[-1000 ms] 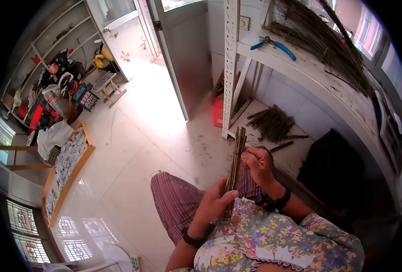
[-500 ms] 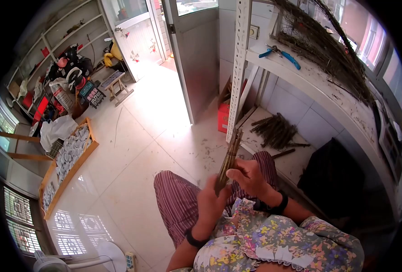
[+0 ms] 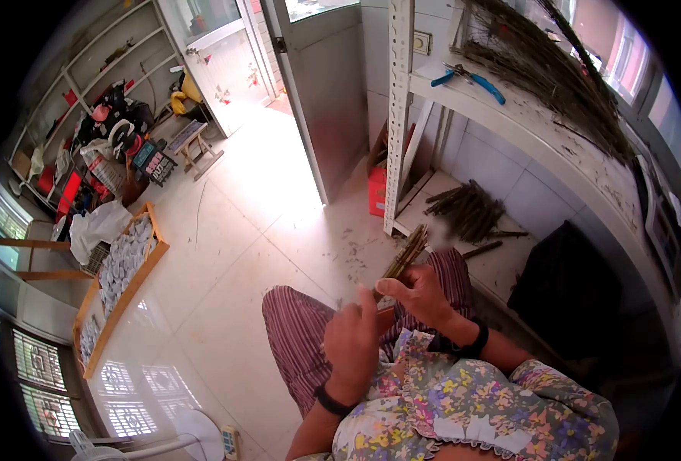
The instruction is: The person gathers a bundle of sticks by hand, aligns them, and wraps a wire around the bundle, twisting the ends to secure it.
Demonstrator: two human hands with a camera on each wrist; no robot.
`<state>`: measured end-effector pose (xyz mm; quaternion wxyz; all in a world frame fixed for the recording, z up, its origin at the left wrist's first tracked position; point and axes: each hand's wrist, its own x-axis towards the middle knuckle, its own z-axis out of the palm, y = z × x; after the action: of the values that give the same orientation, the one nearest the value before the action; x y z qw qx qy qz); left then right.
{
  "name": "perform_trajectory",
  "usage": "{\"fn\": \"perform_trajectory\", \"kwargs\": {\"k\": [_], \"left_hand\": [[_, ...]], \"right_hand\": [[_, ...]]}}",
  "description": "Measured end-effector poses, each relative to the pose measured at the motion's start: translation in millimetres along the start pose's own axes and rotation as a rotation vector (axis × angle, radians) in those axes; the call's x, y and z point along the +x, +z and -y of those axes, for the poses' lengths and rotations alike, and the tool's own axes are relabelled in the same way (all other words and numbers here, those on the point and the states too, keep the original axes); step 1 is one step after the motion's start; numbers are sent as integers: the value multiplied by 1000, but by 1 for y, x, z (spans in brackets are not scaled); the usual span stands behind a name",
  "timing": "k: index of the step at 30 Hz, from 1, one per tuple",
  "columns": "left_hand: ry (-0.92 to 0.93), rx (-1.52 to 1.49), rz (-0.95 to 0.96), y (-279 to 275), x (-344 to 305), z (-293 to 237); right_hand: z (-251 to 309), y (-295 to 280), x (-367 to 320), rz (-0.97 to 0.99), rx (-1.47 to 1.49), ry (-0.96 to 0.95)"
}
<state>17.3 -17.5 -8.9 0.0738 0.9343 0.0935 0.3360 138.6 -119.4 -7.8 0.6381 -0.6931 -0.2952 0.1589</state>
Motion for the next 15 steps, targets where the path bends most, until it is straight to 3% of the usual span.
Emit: {"fn": "perform_trajectory", "kwargs": {"k": [2, 5, 11, 15], "left_hand": [[12, -21, -28, 3, -1, -3], [-111, -156, 100, -1, 2, -11], [-336, -576, 590, -14, 2, -5], [-379, -899, 606, -9, -2, 1]], "right_hand": [[-2, -2, 0, -5, 66, 12], [1, -12, -2, 35, 0, 1], [8, -32, -6, 126, 59, -18], [5, -34, -8, 147, 73, -29]]}}
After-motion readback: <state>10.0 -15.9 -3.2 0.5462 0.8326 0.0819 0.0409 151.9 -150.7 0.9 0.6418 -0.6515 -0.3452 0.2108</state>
